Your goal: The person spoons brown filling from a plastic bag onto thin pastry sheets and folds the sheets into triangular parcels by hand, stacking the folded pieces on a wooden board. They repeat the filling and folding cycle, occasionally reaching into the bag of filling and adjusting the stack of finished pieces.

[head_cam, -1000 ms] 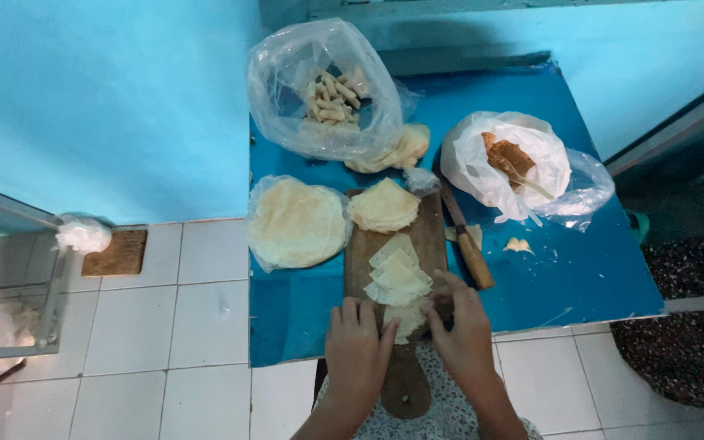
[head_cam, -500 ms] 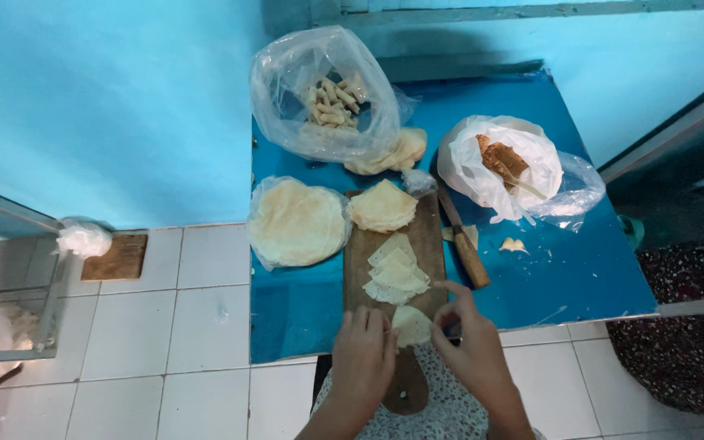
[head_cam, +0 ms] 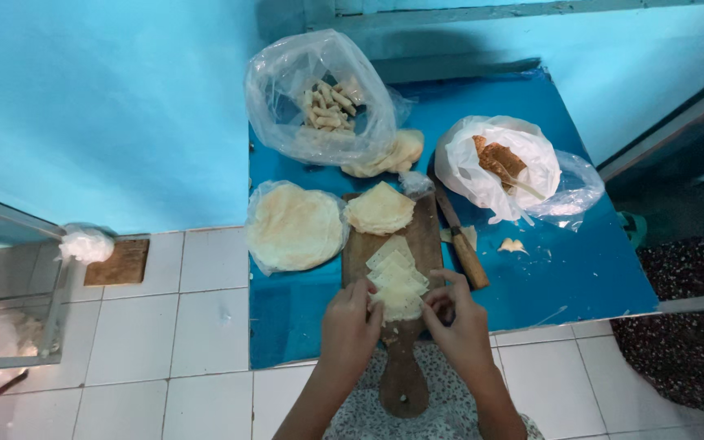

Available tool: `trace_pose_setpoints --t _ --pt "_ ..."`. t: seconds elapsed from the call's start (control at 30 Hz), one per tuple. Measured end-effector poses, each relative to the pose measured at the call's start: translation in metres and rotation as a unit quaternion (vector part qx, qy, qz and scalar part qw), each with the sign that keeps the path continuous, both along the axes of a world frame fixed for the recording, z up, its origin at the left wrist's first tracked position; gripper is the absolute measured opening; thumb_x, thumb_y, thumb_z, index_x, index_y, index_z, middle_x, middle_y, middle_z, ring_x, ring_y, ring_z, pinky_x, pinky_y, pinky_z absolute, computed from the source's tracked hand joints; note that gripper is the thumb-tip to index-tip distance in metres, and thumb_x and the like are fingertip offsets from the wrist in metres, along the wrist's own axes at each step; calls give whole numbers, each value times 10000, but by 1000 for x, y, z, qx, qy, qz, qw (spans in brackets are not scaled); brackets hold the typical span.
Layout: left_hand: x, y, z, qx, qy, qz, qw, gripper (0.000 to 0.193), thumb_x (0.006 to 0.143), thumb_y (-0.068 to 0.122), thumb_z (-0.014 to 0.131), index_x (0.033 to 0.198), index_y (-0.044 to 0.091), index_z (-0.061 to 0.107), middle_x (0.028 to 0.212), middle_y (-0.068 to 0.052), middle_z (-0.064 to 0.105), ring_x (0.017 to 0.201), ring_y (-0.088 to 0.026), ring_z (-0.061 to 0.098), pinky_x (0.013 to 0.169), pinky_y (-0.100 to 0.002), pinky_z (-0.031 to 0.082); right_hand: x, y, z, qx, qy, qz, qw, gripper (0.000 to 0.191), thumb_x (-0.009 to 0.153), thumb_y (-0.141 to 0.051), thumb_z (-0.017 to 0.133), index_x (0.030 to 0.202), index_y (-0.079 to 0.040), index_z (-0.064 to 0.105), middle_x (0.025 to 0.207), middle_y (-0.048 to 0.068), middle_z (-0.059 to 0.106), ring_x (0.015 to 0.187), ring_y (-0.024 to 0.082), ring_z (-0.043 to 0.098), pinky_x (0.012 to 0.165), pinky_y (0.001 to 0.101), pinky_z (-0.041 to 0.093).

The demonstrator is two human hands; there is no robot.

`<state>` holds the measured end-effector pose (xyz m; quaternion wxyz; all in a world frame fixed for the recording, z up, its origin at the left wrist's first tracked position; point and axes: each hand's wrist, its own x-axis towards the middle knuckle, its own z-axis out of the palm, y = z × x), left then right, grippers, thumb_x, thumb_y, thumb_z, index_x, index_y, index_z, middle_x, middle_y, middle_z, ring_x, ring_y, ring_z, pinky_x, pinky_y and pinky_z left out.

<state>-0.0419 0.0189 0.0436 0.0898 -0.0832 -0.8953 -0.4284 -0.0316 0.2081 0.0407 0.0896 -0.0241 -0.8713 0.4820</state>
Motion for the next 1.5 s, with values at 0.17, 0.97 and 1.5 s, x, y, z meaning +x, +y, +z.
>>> trace_pose_setpoints --t 0.17,0.97,1.5 --pt "-19 -1 13 -76 98 18 992 224 831 175 778 968 37 667 942 -193 637 926 -391 606 752 -487 497 -1 7 1 16 12 -22 1000 556 802 -32 793 1305 -81 561 827 29 728 677 94 657 560 270 481" --pt "-155 13 -5 -115 248 -160 948 107 851 105 699 830 30 626 896 -154 605 885 -345 588 792 -440 468 16 38 15 15 30 -36 999 513 832 -105 785 1302 -73 583 869 23 751 751 114 709 585 310 492" --pt "-62 -14 30 322 -246 -361 840 148 974 101 652 1111 58 614 915 14 685 845 -61 642 705 -262 518 -12 26 33 -370 5 229 900 668 896 -11 717 1483 -70 404 1302 100 674 1163 164 660 955 320 552"
